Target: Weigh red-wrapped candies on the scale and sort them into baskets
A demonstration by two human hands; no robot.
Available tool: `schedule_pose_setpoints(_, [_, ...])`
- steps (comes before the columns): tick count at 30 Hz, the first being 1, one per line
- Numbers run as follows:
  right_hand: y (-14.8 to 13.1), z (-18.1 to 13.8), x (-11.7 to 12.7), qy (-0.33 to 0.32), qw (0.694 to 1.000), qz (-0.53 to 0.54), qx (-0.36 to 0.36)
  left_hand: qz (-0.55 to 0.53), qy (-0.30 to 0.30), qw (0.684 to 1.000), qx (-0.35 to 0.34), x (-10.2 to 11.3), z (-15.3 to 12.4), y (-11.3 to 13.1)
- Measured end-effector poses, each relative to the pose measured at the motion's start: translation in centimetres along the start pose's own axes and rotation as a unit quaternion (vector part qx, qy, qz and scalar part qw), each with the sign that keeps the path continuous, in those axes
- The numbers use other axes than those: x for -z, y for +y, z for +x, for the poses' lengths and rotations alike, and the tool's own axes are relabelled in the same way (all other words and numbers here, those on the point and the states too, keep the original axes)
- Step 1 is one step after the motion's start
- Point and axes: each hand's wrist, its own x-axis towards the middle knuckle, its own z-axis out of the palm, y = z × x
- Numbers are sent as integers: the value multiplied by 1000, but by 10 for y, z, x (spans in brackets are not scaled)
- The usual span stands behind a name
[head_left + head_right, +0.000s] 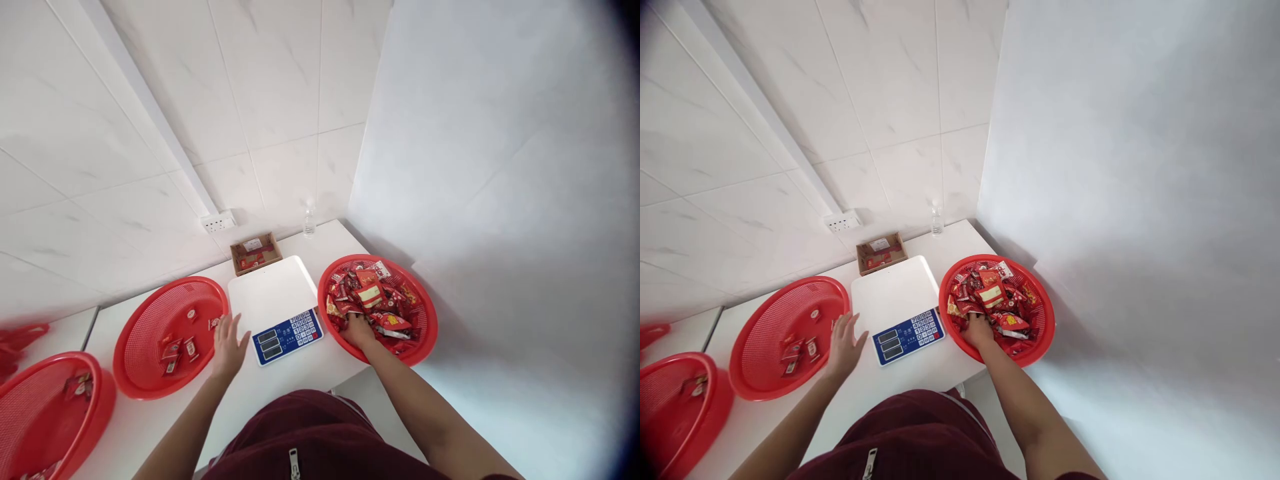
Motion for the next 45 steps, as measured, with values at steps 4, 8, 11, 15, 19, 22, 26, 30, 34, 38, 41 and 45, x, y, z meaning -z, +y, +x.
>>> schedule_pose_setpoints(4, [6,3,3,-34,988,150,9,-42,-46,997,-54,-9,-6,38])
schedule_pose_setpoints(8, [13,-4,16,-94,966,239,23,-65,-59,994,-66,-11,-5,54])
schedule_pose_setpoints(11, [21,-12,33,-132,920,367,41,-84,-51,992,-73,-11,2,60])
schedule_pose_setpoints(15, [33,-21,57,-147,884,442,39,-137,-80,983,-88,-11,15,88])
schedule_pose_setpoints(19, [34,-27,71,-140,894,420,63,-256,-213,938,-99,-16,23,147])
schedule_pose_setpoints(22, [25,-34,77,-109,914,374,114,-375,-324,868,-33,-28,24,196])
schedule_pose_setpoints(26, [14,-41,78,-60,926,321,188,-506,-360,779,83,-48,22,235])
schedule_pose_setpoints(30, [26,-41,82,-61,936,277,209,-579,-357,713,171,-43,22,230])
schedule_pose_setpoints(34, [47,-38,84,-122,948,236,175,-648,-254,670,258,-19,33,191])
schedule_pose_setpoints(38, [46,-31,76,-113,951,227,176,-664,-122,634,378,-2,41,146])
schedule_pose_setpoints(41, [31,-21,63,-46,966,177,183,-639,-107,620,443,1,35,127])
schedule_pose_setpoints(45, [16,-9,46,-8,988,56,141,-615,-89,641,451,1,18,130])
